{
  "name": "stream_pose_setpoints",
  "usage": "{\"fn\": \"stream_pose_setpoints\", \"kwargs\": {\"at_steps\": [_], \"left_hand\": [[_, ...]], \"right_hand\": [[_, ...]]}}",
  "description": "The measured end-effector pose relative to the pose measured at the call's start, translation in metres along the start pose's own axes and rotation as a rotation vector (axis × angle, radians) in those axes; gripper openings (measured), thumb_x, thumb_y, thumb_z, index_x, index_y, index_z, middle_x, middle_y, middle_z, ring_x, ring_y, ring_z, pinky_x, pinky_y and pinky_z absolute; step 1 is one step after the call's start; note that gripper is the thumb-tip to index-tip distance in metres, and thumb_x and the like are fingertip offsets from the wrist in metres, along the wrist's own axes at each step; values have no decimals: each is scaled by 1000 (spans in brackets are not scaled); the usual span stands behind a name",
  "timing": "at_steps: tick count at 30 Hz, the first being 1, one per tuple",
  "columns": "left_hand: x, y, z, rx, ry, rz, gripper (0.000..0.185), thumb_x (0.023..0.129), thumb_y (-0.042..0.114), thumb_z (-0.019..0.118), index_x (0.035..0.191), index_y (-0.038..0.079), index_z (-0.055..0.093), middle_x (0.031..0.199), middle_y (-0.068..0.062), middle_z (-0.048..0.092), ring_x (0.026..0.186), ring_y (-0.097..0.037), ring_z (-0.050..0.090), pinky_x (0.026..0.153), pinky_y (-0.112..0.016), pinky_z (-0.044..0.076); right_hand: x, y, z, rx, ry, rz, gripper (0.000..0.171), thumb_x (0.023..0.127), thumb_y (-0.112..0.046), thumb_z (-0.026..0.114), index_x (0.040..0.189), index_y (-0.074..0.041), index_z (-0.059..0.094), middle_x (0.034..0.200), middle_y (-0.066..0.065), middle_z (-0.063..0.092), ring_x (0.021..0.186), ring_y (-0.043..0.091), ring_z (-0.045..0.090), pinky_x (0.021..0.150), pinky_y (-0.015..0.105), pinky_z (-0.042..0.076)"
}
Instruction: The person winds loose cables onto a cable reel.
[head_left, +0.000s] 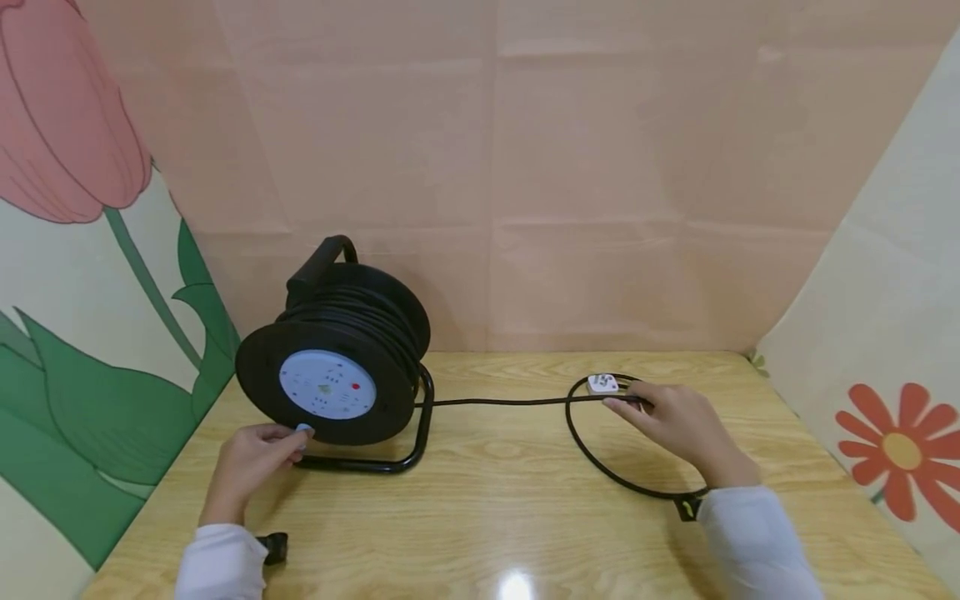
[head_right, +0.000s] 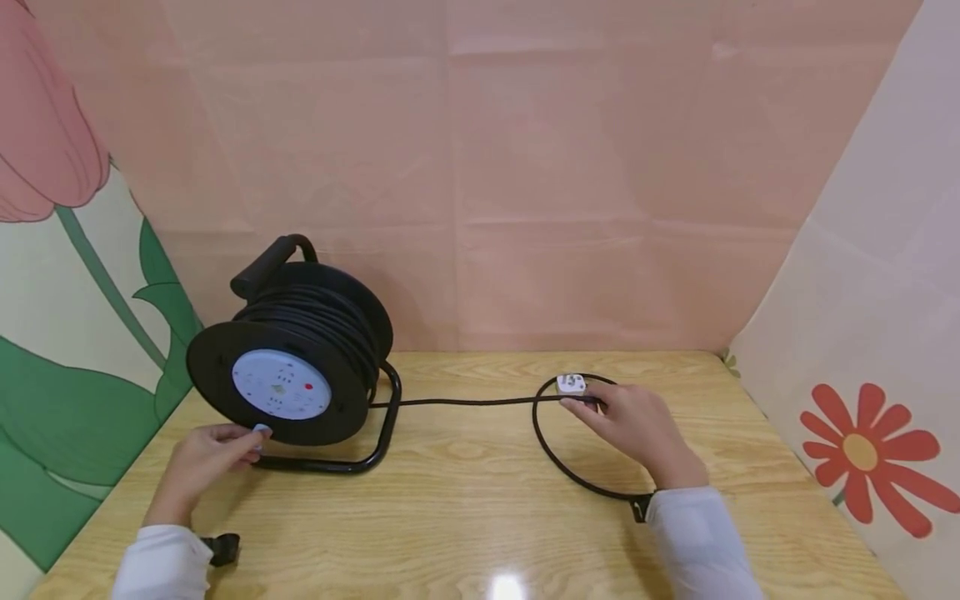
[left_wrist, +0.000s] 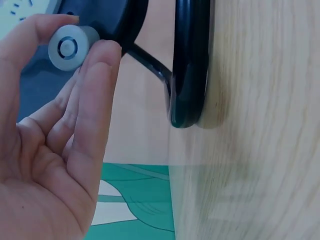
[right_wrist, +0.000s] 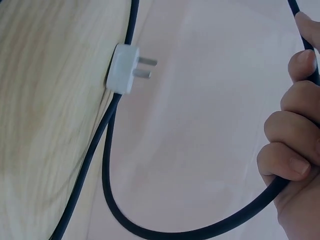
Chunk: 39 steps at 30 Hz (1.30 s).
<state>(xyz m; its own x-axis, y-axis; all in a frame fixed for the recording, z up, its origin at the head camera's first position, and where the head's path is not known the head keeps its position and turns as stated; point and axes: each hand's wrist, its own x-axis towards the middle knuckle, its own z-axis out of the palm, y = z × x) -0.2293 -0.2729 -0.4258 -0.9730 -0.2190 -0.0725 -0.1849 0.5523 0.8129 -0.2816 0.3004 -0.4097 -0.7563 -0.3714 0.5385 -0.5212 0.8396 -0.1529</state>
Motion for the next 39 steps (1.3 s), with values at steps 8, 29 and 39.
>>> {"fn": "stream_pose_setpoints", "kwargs": {"at_steps": [8, 29, 39], "left_hand": [[-1, 1, -11, -87, 49, 20, 57, 92, 47, 70, 108, -7, 71, 87, -8, 75, 83, -23, 73, 76, -31, 59], [-2, 7, -18, -524, 251, -38, 48, 87, 44, 78, 100, -1, 71, 80, 1, 73, 70, -9, 69, 71, -23, 58], [-4, 15, -21, -802, 262, -28, 22, 87, 31, 80, 84, 10, 76, 79, 1, 72, 73, -10, 71, 74, -22, 58]], "right_hand": [[14, -10, 7, 21, -23, -31, 14, 97, -30, 69, 86, -26, 61, 57, -15, 33, 47, 2, 27, 46, 24, 27], [23, -24, 21, 25, -48, -13, 17, 98, -38, 66, 85, -28, 61, 59, -15, 37, 49, 4, 32, 46, 25, 28], [24, -34, 30, 30, -1, -88, 9, 94, -33, 72, 95, -24, 70, 59, -20, 39, 48, 2, 33, 46, 24, 33]]}}
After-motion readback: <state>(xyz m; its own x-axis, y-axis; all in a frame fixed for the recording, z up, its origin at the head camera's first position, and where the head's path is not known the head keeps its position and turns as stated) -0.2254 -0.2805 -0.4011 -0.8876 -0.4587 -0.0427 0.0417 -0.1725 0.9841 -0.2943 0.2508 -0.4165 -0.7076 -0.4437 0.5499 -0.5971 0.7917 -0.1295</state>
